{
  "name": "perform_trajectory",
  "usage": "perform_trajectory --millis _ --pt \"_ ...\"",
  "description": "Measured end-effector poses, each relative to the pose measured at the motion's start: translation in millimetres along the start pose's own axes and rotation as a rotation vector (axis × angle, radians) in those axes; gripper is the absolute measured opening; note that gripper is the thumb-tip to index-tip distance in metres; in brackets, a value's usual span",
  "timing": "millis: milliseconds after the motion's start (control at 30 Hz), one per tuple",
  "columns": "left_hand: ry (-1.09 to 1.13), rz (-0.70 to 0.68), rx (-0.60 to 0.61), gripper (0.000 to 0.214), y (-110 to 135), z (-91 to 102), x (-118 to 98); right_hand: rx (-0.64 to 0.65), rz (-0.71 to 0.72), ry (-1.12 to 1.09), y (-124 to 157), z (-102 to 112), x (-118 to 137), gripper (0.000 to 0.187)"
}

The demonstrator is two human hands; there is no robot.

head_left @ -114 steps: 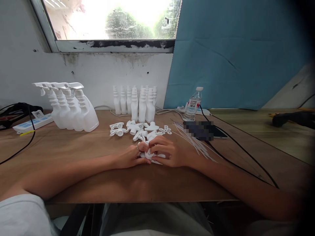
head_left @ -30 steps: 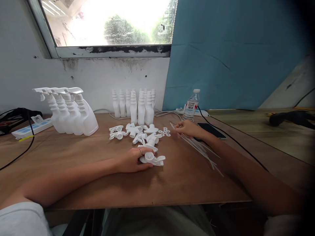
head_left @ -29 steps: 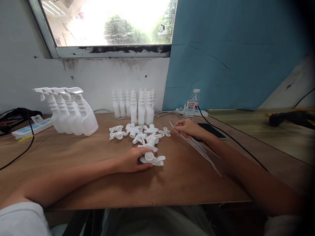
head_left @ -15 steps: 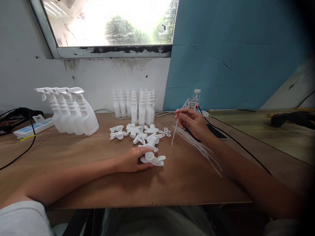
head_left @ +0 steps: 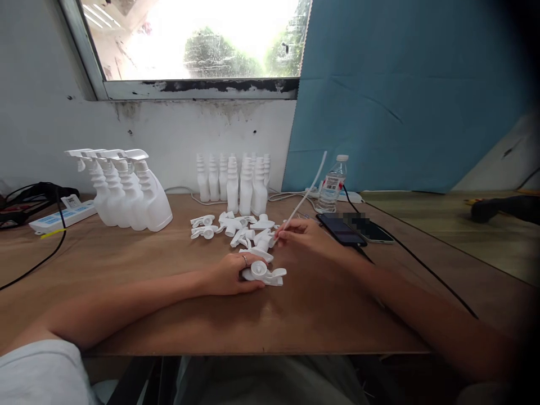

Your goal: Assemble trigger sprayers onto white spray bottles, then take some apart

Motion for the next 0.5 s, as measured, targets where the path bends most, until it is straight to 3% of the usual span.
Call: perform_trajectory --millis 133,233,500 --pt "-0.011 -0.004 -0.009 0.041 -0.1 -1.0 2.3 -0.040 0.144 -0.113 10.0 -36.4 16.9 0.029" --pt "-0.035 0.000 -0.005 0.037 -0.4 -1.2 3.3 0.026 0.123 -0.129 16.9 -52.8 23.5 0.029" --pt "-0.045 0.020 0.004 0.031 -0.4 0.0 1.7 0.072 0.130 -0.059 20.4 -58.6 19.7 0.032"
Point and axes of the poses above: each hand's wrist, its own y-axis away from the middle knuckle, its own z-axis out of the back of the hand, x = y × z, the point moved 3 cm from there along -y, towards the middle knuckle, and after that the axes turned 4 degrees about z, right-handed, at the moved point
